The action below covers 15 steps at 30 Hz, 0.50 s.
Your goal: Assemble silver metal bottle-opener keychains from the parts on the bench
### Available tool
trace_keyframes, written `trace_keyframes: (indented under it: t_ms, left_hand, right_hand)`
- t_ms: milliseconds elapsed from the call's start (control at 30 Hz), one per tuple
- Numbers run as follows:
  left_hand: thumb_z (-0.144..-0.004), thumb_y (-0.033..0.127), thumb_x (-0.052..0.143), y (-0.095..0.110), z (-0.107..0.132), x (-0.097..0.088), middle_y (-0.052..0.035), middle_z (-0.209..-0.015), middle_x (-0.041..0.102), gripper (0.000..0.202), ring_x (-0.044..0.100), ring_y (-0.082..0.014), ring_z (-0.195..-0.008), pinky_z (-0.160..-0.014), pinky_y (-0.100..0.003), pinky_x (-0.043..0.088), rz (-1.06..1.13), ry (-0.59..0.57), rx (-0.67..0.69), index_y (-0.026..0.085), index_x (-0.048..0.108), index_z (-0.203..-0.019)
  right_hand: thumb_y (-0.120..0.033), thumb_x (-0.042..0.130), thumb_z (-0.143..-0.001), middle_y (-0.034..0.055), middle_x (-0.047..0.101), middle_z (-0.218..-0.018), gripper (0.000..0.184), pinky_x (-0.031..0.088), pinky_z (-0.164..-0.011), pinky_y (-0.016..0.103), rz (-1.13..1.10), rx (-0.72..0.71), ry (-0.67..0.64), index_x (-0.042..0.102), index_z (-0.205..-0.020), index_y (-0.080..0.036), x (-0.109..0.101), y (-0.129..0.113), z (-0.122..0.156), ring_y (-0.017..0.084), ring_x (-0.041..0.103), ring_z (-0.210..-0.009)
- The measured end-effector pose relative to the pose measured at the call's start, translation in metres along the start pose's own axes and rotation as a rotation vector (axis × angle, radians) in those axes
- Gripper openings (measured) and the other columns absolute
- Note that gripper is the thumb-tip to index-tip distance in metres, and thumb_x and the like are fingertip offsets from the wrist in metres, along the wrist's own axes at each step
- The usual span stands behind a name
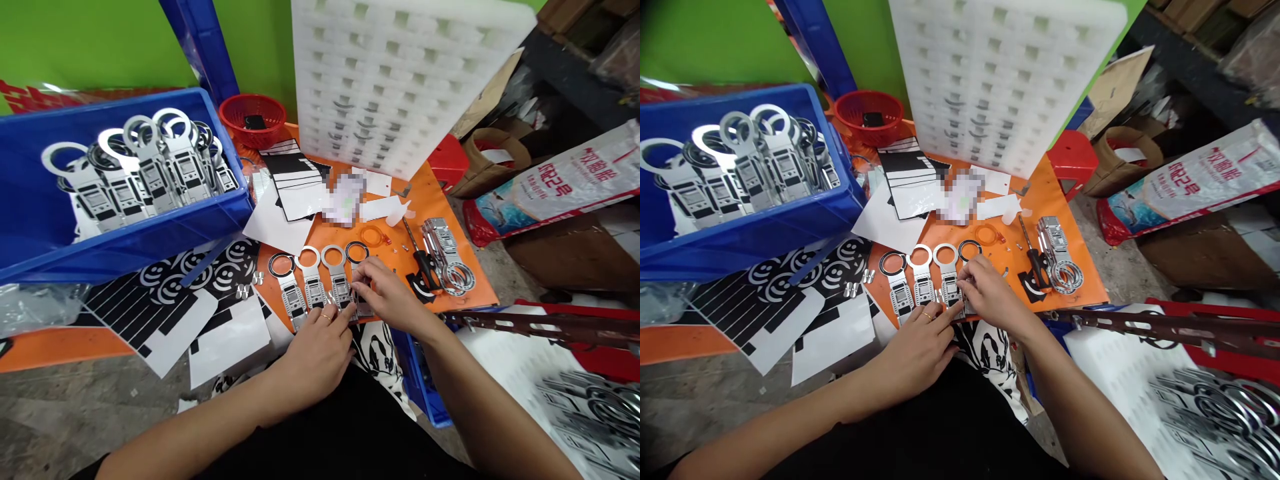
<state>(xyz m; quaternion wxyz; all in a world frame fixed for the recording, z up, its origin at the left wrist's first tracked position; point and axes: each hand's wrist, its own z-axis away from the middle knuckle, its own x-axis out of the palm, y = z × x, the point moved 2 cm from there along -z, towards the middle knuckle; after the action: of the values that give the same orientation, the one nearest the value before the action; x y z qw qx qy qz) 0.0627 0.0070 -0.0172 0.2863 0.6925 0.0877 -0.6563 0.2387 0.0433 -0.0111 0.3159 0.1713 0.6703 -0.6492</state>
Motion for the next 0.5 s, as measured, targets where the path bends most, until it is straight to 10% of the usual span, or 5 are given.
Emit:
trace_keyframes:
  t_ms: [500]
  left_hand:
    - [-0.094,0.035,0.051,-0.001,-0.001,-0.004,-0.0067,-0.138,0.057,0.028,0.050,-0.0300,-0.112,-0.088,-0.044,0.043,0.027,-0.001,0.000,0.014,0.069,-0.099]
  right_hand:
    - [-0.016,0.050,-0.090,0.0029,0.053,-0.087,0.014,0.044,-0.072,0.033,0.060,0.063,-0.053,0.049,-0.077,-0.021,0.004,0.004,-0.005,0.017,0.053,-0.079]
